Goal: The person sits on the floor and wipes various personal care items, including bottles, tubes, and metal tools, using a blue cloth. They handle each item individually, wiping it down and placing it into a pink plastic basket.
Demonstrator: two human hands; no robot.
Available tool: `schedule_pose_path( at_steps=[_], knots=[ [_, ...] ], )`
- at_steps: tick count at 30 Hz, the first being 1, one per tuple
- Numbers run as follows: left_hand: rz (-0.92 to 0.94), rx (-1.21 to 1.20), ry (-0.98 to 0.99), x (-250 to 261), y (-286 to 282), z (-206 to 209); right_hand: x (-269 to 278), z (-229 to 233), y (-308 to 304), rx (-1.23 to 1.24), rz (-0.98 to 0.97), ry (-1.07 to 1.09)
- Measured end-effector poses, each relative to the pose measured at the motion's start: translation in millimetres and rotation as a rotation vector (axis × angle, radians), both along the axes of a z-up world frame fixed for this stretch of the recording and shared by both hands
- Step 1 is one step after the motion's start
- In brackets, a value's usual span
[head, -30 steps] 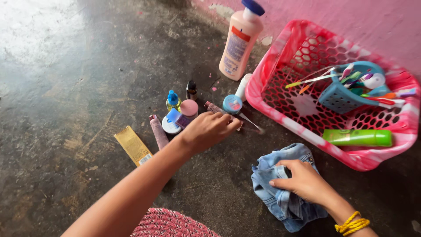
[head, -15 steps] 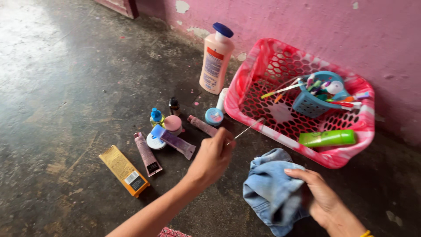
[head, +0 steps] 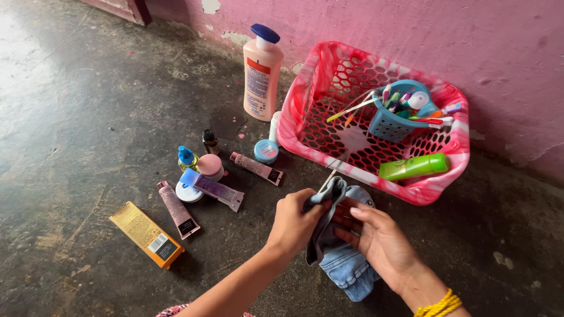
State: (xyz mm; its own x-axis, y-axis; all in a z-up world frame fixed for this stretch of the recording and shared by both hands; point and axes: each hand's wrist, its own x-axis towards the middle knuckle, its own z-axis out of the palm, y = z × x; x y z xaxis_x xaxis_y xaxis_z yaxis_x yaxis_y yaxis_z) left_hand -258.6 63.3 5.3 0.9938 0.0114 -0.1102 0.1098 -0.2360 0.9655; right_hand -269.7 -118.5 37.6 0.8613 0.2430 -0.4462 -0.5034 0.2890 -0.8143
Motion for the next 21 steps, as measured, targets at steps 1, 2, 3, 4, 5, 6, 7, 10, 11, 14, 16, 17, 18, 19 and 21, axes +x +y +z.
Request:
schedule_pose_path(
  at_steps=[1, 2, 3, 4, 5, 6, 7, 10, 11, 14, 16, 17, 18, 19, 21],
  knots=[
    [0.022, -0.004, 0.038, -0.8, 0.0, 0.6, -3.8, -0.9, 3.0, -0.067, 0.018, -0.018],
    [0.003, -0.012, 0.04, -0.8, -0.4, 1.9, -6.1, -2.6, 5.3, -0.133, 0.036, -0.038],
    [-0.015, -0.02, 0.042, -1.3, -0.6, 3.5, -6.1, -5.0, 6.8, -0.2, 0.055, -0.057],
    [-0.033, -0.03, 0.046, -2.7, -0.6, 4.7, -5.7, -8.4, 7.3, -0.258, 0.065, -0.108],
    [-0.046, -0.071, 0.06, -3.0, 0.1, 6.0, -3.8, -12.3, 7.0, -0.315, 0.075, -0.158],
    [-0.06, -0.112, 0.075, -2.7, 0.8, 7.4, -2.1, -16.5, 5.8, -0.373, 0.084, -0.207],
    [-0.074, -0.153, 0.091, -2.6, 1.9, 8.7, 1.1, -19.2, 1.6, -0.334, 0.027, -0.206],
    [-0.125, -0.402, 0.199, 1.1, 4.7, 13.5, 12.5, -20.8, -16.0, -0.262, -0.162, -0.194],
    [-0.116, -0.443, 0.262, 2.3, 5.5, 15.1, 15.6, -19.6, -21.0, -0.265, -0.233, -0.179],
    [-0.097, -0.585, 0.408, 2.8, 2.7, 18.6, 20.2, -13.6, -28.1, -0.256, -0.341, -0.151],
    [-0.098, -0.705, 0.445, 2.1, -3.1, 21.1, 21.9, -7.6, -29.3, -0.225, -0.344, -0.099],
    [-0.082, -0.727, 0.466, 1.9, -6.5, 22.8, 22.0, -4.0, -30.5, -0.2, -0.329, -0.055],
    [-0.065, -0.747, 0.485, 3.3, -8.7, 25.2, 23.0, -0.7, -31.3, -0.173, -0.313, -0.012],
    [-0.047, -0.767, 0.504, 5.2, -10.8, 28.1, 24.0, 2.6, -33.6, -0.123, -0.294, 0.013],
    [-0.071, -0.814, 0.508, 10.4, -14.4, 35.2, 24.4, 7.0, -43.5, -0.018, -0.255, 0.061]
  ],
)
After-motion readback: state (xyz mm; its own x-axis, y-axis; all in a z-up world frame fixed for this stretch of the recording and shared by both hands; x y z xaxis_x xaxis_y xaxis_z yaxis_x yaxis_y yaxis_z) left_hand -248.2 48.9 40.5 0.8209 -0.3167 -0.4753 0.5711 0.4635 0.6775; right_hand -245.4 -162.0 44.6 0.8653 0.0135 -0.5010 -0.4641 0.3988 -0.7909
